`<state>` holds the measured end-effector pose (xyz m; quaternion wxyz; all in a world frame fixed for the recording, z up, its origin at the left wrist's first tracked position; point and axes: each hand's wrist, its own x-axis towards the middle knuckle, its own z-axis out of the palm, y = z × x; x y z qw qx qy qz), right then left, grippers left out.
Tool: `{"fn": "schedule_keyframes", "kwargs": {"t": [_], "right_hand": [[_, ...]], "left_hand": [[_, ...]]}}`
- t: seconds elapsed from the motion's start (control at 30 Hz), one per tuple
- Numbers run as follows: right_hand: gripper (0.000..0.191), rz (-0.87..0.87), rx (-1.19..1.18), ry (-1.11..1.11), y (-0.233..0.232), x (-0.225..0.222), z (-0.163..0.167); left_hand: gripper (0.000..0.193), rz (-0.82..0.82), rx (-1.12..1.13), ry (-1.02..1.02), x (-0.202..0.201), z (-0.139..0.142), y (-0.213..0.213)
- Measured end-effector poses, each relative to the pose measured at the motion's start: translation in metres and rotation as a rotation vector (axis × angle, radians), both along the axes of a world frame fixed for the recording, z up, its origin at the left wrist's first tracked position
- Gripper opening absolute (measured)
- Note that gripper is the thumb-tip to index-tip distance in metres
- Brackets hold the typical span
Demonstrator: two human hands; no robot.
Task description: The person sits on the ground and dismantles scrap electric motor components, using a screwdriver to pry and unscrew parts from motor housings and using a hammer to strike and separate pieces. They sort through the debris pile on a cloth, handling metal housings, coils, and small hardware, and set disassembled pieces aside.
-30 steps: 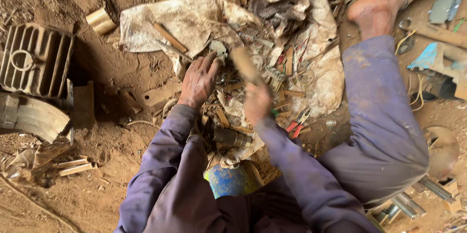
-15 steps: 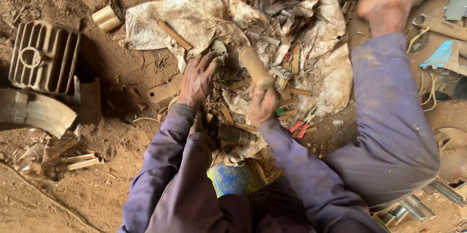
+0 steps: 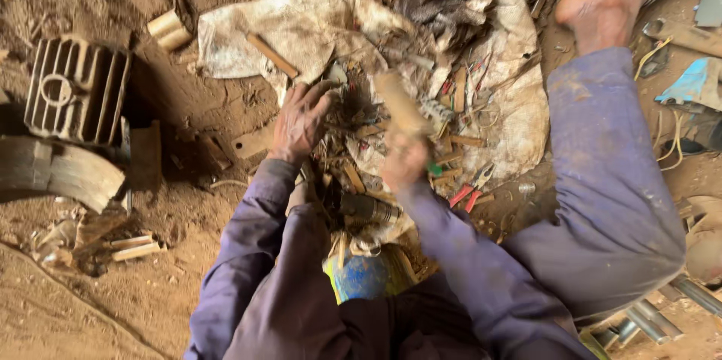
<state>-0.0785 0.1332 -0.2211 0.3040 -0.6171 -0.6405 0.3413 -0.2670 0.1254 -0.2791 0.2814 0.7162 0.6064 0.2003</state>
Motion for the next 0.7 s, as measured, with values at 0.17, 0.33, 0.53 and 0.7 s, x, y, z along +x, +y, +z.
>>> {"fn": "schedule_keyframes", "kwargs": {"t": [0.17,0.33,0.53,0.7], "right_hand": [[0.047,0.11,-0.498,-0.386,0.031,-0.017,0.002],[0.045,-0.102,-0.282,0.023,0.029,0.005,0.019],[0.053,0.227,0.093,-0.535,0.02,-0.006,-0.005],[0.053,0.138,-0.673,-0.377,0.037,-0.004,0.0]], "left_hand": [[0.027,-0.037,0.064,0.073,-0.008,0.01,0.006],[0.033,-0.023,-0.106,0.04,-0.004,0.0,0.007],[0.03,0.002,-0.126,-0.025,-0.005,0.004,0.006],[0.03,0.064,-0.245,-0.116,-0.01,0.024,0.013]]}}
